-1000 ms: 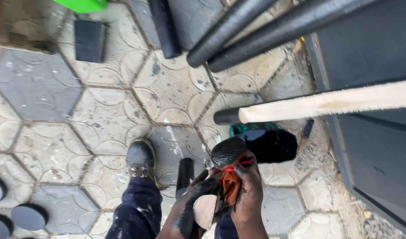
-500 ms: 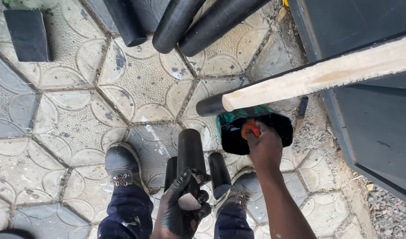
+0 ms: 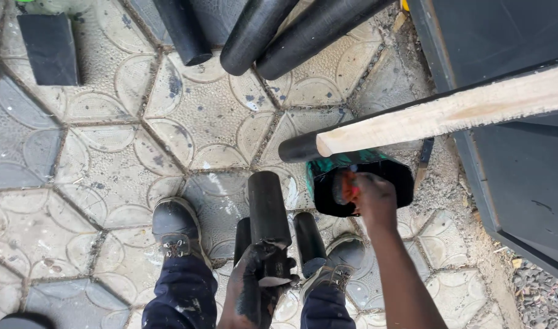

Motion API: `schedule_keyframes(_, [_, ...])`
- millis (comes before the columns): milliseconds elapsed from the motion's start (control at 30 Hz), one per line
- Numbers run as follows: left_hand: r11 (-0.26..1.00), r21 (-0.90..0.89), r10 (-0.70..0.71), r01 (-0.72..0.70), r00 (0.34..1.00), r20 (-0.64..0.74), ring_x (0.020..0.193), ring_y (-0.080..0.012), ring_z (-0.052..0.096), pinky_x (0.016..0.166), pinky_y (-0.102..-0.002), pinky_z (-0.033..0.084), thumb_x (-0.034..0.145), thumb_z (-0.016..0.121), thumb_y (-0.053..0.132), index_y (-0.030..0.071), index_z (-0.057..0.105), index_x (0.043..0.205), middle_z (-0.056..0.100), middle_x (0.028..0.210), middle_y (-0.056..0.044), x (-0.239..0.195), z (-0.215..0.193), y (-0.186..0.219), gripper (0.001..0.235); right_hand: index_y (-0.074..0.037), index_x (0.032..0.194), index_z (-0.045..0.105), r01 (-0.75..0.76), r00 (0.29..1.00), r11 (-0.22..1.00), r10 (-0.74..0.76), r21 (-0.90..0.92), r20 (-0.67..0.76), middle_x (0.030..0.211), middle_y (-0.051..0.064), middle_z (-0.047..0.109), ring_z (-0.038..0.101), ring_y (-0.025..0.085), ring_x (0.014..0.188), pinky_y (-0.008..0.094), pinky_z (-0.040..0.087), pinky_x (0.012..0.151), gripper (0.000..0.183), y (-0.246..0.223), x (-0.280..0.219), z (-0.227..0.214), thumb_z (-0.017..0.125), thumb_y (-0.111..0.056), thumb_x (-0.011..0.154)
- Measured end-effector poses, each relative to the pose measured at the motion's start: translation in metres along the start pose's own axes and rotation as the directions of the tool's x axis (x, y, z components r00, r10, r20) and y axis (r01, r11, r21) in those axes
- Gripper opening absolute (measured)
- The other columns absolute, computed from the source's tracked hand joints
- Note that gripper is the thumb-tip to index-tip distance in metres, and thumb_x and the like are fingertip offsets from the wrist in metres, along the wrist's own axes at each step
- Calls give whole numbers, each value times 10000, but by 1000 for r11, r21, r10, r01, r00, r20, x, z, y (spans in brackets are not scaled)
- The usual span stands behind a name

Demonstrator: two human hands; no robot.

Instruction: Painting small cylindrical tubes with black paint using a sponge

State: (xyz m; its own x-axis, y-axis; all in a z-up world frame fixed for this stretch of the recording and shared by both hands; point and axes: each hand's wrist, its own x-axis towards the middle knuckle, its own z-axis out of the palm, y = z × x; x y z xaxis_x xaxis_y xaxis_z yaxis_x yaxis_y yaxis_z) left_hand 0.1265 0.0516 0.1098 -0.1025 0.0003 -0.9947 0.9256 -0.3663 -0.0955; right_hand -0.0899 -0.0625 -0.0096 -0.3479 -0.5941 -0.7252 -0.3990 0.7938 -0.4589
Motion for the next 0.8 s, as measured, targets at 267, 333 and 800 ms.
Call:
schedule_keyframes(267, [975,99,209,-197,970,-123,632,-442,642,455,-459,463,912,535,203,213,564,1511,666,940,-301,7,-4,4,600,-57,925,598,-134,988,858,76,495,136,799,137,709,716,234,680,297,557,595,148,31,7,29,625,-5,789])
schedule_keyframes(333, [902,314,331,-298,942,-59,613,-385,672,405,-415,438,767,614,-45,-94,672,1024,600,783,-263,-1,-4,7,269,-115,773,574,-40,992,977,14,209,125,664,7,516,445,131,603,325,331,527,66,25,-1,36,582,-130,837])
schedule_keyframes(800, [897,178,412,-404,911,-11,829,-290,709,547,-453,600,892,581,56,4,720,1260,706,1138,-155,-23,-11,-14,397,-166,1024,607,-325,934,892,251,313,255,849,66,670,533,206,654,364,320,571,169,16,-15,22,565,-265,894])
